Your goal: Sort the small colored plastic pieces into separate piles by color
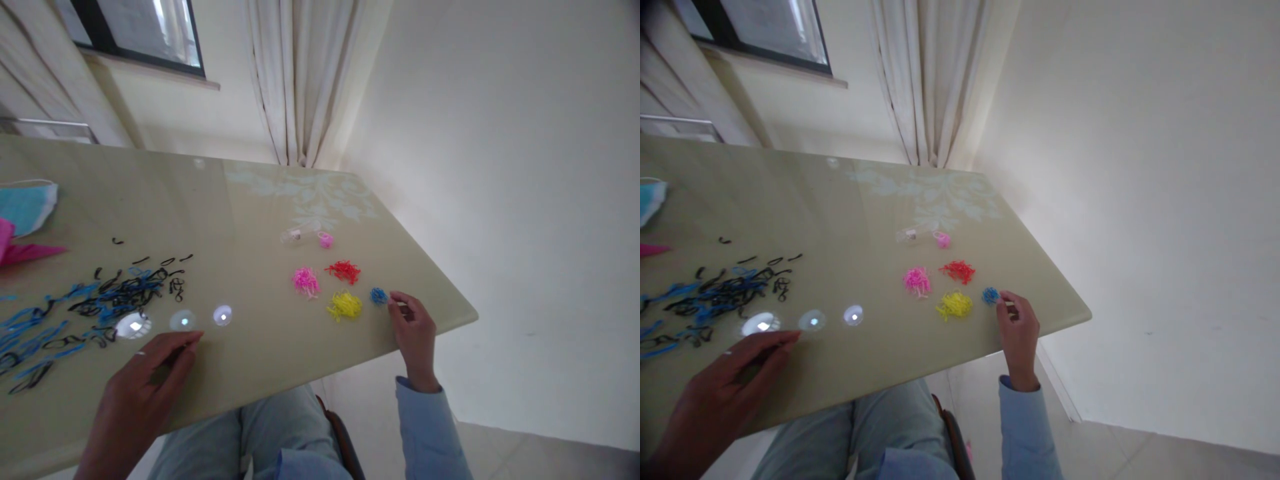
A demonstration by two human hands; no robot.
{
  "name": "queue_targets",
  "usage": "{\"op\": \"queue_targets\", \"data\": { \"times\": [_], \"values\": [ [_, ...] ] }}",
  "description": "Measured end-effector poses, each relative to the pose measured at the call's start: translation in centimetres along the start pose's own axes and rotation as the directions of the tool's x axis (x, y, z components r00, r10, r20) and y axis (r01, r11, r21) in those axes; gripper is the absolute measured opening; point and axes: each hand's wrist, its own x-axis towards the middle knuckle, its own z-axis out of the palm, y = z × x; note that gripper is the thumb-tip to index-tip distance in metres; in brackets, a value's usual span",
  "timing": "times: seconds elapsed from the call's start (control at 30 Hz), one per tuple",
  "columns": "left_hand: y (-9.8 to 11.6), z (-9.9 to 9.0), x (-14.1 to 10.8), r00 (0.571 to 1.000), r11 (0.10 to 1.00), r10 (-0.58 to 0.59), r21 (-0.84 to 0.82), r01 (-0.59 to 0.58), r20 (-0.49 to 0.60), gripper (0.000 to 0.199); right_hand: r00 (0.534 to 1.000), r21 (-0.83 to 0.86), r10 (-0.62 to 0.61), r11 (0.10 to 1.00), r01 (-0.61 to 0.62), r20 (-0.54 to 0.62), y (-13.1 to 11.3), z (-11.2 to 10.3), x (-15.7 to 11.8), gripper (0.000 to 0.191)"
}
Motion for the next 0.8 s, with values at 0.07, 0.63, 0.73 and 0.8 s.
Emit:
{"op": "queue_targets", "data": {
  "times": [0.07,0.63,0.73,0.8],
  "values": [
    [0.3,0.0,0.0,1.000,0.999,-0.009,-0.032,0.010,0.007,0.028,0.999,0.011,-0.030,0.999,0.030,-0.025,-1.1,0.1,-0.8,0.030],
    [1.3,-2.2,0.3,0.991,0.988,-0.001,-0.155,-0.020,-0.131,0.020,0.626,0.439,-0.566,0.821,0.366,0.536,-10.9,9.9,-7.2,0.028],
    [-0.7,-4.3,0.1,0.984,0.997,-0.025,-0.079,0.011,-0.178,0.021,0.631,0.364,-0.484,0.875,0.320,0.607,-10.5,9.7,-7.2,0.044],
    [-2.3,-5.9,0.2,0.974,0.999,-0.045,-0.014,0.043,-0.224,0.022,0.622,0.344,-0.469,0.883,0.319,0.627,-9.9,9.4,-7.3,0.055]
  ]
}}
